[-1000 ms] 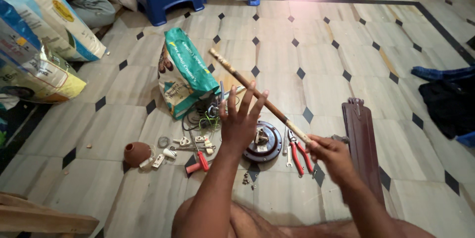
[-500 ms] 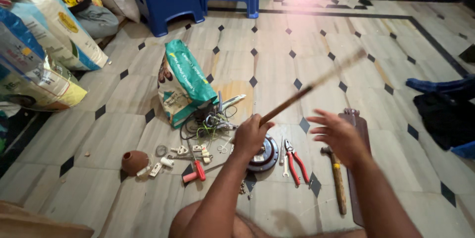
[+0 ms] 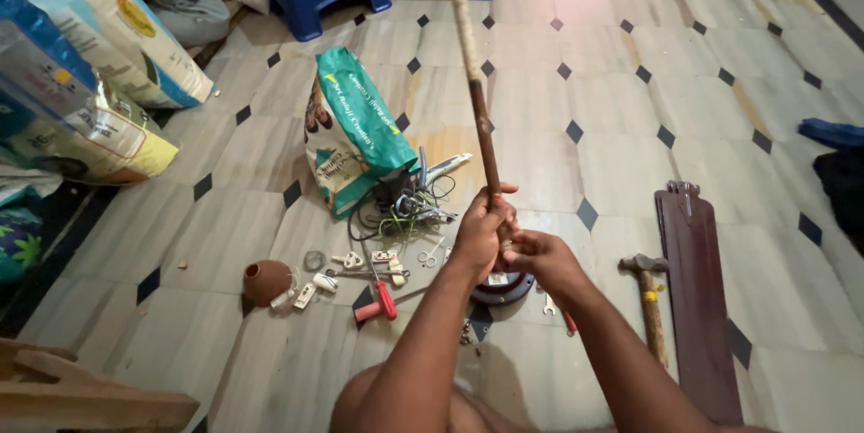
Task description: The person sits on the floor and assembles an electric fan by inserting a metal rod into the fan base and securing it with a nut. They use their hands to align and tighten the components.
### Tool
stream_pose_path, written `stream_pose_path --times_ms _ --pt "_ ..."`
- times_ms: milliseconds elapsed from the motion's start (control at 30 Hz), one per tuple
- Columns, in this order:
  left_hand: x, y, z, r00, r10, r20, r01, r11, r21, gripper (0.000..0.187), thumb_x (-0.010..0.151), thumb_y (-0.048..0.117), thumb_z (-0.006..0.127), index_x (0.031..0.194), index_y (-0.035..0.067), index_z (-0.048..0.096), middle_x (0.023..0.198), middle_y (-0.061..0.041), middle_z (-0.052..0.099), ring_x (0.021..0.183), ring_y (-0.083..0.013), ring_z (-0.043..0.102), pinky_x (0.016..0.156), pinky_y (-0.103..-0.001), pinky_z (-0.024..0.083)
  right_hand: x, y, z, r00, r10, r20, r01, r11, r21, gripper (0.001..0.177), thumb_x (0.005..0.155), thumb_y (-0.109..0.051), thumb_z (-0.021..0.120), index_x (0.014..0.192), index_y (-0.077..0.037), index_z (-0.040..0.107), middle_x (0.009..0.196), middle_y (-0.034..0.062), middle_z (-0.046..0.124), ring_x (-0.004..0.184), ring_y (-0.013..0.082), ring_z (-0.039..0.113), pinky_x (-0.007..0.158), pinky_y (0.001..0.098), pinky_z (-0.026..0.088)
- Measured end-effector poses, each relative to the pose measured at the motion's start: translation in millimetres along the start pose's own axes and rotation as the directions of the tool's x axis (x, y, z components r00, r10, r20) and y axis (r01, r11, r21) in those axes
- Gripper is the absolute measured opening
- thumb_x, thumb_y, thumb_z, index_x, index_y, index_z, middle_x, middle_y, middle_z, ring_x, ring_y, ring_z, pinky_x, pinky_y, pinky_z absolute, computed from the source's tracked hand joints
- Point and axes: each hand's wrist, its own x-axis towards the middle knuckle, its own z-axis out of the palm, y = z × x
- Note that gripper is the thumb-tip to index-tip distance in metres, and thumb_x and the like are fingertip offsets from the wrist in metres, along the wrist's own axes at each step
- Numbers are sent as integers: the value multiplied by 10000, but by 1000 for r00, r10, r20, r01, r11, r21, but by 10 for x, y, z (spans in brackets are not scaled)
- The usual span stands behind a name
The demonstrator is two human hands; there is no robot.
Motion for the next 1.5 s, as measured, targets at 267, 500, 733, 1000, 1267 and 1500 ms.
stream_pose_path --times_ms 267,500,733,1000,1267,1500 --pt "167 103 -210 995 -26 -97 55 949 310 485 1023 191 612 1494 102 542 1071 -45 668 947 -135 604 811 -316 522 335 222 -80 963 -146 229 64 942 330 272 999 16 513 1183 125 680 992 142 732 926 243 690 873 394 556" --pt "158 193 -188 963 214 -163 -32 690 723 472 867 139 774 1316 55 657 1035 -70 772 948 -121 737 820 -287 585 724 422 -111 973 -228 -35 230 972 53 281 933 19 615 1186 92 713 1033 162 770 924 201 719 875 332 563" --pt "115 160 -130 914 305 -266 44 577 815 322 739 111 850 1022 36 716 925 -90 754 818 -213 747 738 -341 595 860 315 -120 936 -353 4 337 891 -304 229 931 -58 720 1132 48 745 1077 109 741 1007 172 699 908 310 550" --pt "136 22 -92 909 358 -214 25 466 885 339 735 170 866 1015 41 724 926 -109 735 819 -247 729 740 -366 579 674 91 -140 946 -320 -51 280 886 -371 284 875 -101 765 1147 -22 744 1028 88 793 944 130 737 854 282 580" --pt "127 -61 -108 871 459 -174 -15 378 926 471 711 241 896 1078 10 713 949 -126 739 802 -248 727 729 -370 583 638 144 -68 940 -339 -46 296 872 -390 228 877 -67 748 1097 -10 743 946 91 804 852 134 748 794 296 586" --pt "125 28 -44 895 415 -165 10 351 936 373 786 314 858 1015 60 711 907 -88 727 788 -241 731 719 -368 579 623 142 3 865 -496 -72 415 789 -452 186 906 -49 691 1077 -70 762 956 91 804 843 133 763 774 289 595"
